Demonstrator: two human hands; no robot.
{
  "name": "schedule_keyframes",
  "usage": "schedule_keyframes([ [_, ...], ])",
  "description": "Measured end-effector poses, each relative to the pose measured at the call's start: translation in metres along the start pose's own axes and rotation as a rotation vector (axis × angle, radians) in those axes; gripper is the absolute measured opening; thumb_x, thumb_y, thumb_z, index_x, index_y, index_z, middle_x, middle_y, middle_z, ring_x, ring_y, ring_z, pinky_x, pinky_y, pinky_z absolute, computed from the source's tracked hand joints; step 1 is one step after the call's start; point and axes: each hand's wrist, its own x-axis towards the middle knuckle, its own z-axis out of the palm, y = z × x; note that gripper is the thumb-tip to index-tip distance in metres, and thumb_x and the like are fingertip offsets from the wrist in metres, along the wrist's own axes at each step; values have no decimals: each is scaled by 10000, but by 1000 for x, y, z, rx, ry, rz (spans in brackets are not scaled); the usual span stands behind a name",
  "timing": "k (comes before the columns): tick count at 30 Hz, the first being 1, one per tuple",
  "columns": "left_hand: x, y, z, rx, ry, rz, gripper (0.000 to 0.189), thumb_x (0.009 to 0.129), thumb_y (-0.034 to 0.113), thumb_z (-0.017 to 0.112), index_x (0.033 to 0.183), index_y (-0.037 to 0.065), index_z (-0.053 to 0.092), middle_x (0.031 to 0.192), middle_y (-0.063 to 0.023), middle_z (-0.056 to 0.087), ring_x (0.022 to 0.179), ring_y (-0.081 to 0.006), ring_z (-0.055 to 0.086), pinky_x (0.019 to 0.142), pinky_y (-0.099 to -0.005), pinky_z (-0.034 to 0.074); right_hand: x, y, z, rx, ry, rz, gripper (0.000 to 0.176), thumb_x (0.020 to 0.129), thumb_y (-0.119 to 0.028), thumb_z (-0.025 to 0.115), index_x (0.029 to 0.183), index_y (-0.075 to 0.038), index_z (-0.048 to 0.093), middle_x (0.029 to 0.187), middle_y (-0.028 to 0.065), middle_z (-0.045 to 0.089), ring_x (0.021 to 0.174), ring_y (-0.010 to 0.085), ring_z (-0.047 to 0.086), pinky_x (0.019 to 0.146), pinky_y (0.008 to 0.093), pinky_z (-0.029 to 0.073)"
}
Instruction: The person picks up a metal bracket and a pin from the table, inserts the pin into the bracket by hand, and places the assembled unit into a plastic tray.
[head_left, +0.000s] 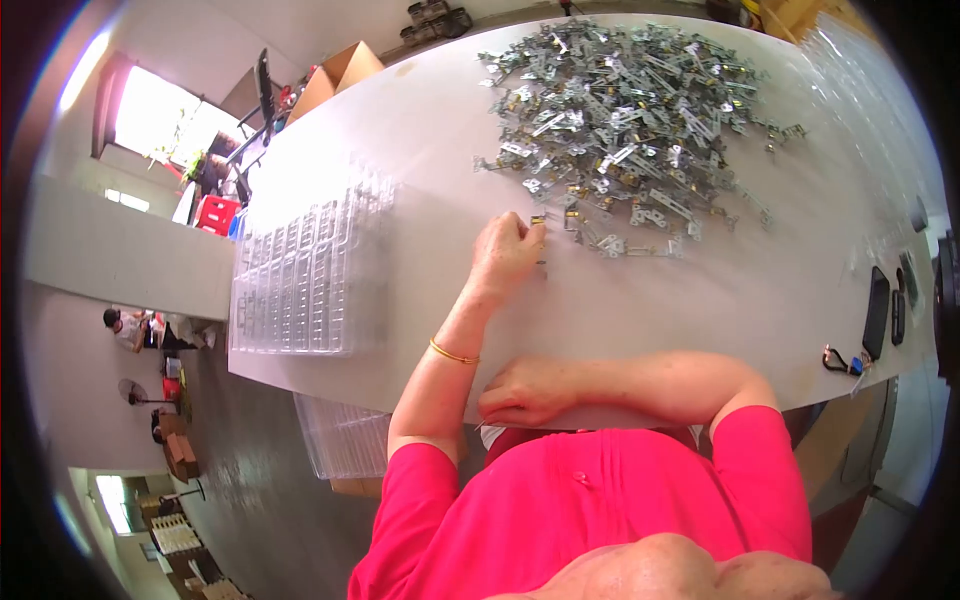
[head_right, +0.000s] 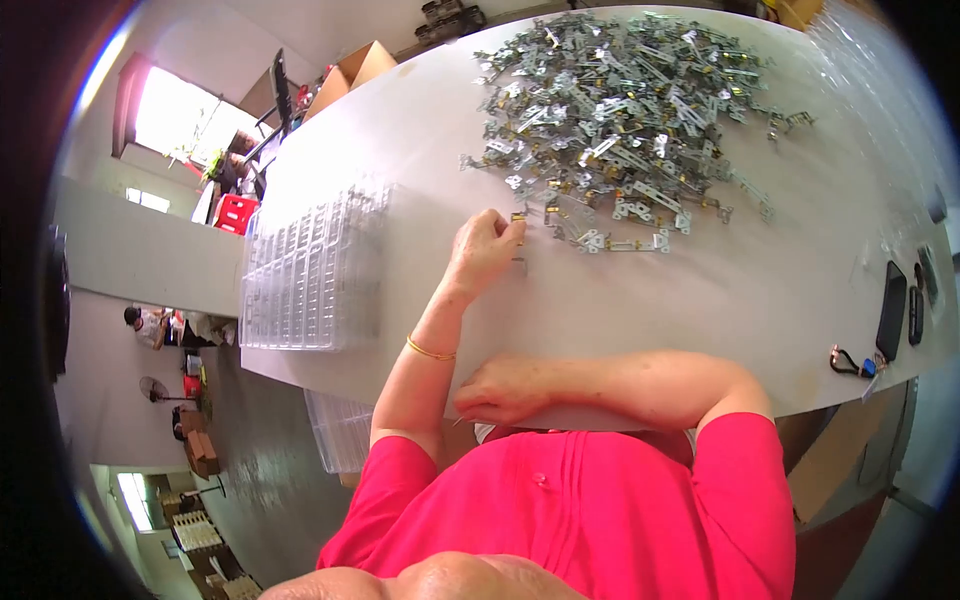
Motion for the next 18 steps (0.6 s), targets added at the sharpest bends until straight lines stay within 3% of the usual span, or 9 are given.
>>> schedule_keyframes([
  [4, 10, -11, 4, 26, 53, 24, 350, 880, 283, 620, 788, -54, 603, 784, -194, 645, 721, -342, 633, 717, -455, 511, 5, -2, -6, 53, 11, -33, 90, 917, -142, 633, 890, -59, 610, 753, 138, 619, 680, 321, 614, 604, 428, 484],
  [6, 8, -15, 4, -187, 215, 105, 294, 933, 237, 593, 858, -48, 609, 739, -148, 663, 619, -249, 618, 624, -390, 512, 6, -9, -17, 177, 101, 37, 74, 931, -122, 629, 938, -49, 634, 783, 125, 649, 662, 259, 632, 604, 357, 499],
  [7, 5, -13, 0, -192, 225, 108, 294, 933, 237, 593, 858, -48, 609, 739, -148, 663, 619, -249, 618, 624, -390, 512, 9, -16, -28, 170, 91, 34, 74, 931, -122, 629, 938, -49, 634, 783, 125, 649, 662, 259, 632, 604, 357, 499],
  [9, 3, -11, -7, -685, 34, 5, 209, 980, 202, 569, 962, -2, 611, 743, -78, 643, 640, -123, 565, 592, -288, 471, 18, -23, -58, 107, 277, 177, 56, 947, -83, 620, 970, -40, 648, 798, 82, 666, 660, 159, 635, 612, 284, 503],
  [12, 4, -16, -6, -794, -5, 77, 223, 1011, 232, 558, 1009, 10, 589, 746, -41, 620, 654, -91, 543, 583, -255, 456, 15, -10, -91, 97, 620, 318, 45, 961, -34, 603, 971, -44, 645, 800, -2, 623, 691, 80, 604, 614, 242, 495],
  [13, 8, -24, 1, -803, 55, 236, 231, 1010, 241, 567, 988, 12, 592, 739, -24, 603, 663, -77, 535, 586, -244, 447, 12, -5, -100, -4, 739, 345, 61, 982, -65, 583, 988, -47, 641, 811, -8, 621, 689, 78, 590, 617, 238, 489],
  [14, 11, -30, 10, -814, 47, 239, 231, 1010, 241, 567, 988, 12, 592, 739, -24, 603, 663, -77, 535, 586, -244, 447, 7, 0, -108, -14, 740, 355, 61, 982, -65, 583, 988, -47, 641, 811, -8, 621, 689, 78, 590, 617, 238, 489],
  [16, 2, -20, 12, -948, 9, 188, 226, 1019, 233, 555, 1006, 13, 604, 738, -2, 590, 662, -59, 518, 592, -229, 434, -2, 8, -120, -43, 1015, 552, 41, 960, -77, 611, 985, -57, 636, 723, 9, 602, 641, 83, 548, 596, 270, 473],
  [18, -9, -18, 11, -840, -9, 174, 223, 1025, 219, 542, 1023, 14, 631, 732, 12, 579, 661, -50, 505, 590, -221, 425, -11, 7, -122, -139, 999, 564, 52, 969, -89, 605, 996, -56, 636, 719, 19, 602, 630, 83, 544, 584, 267, 466],
])
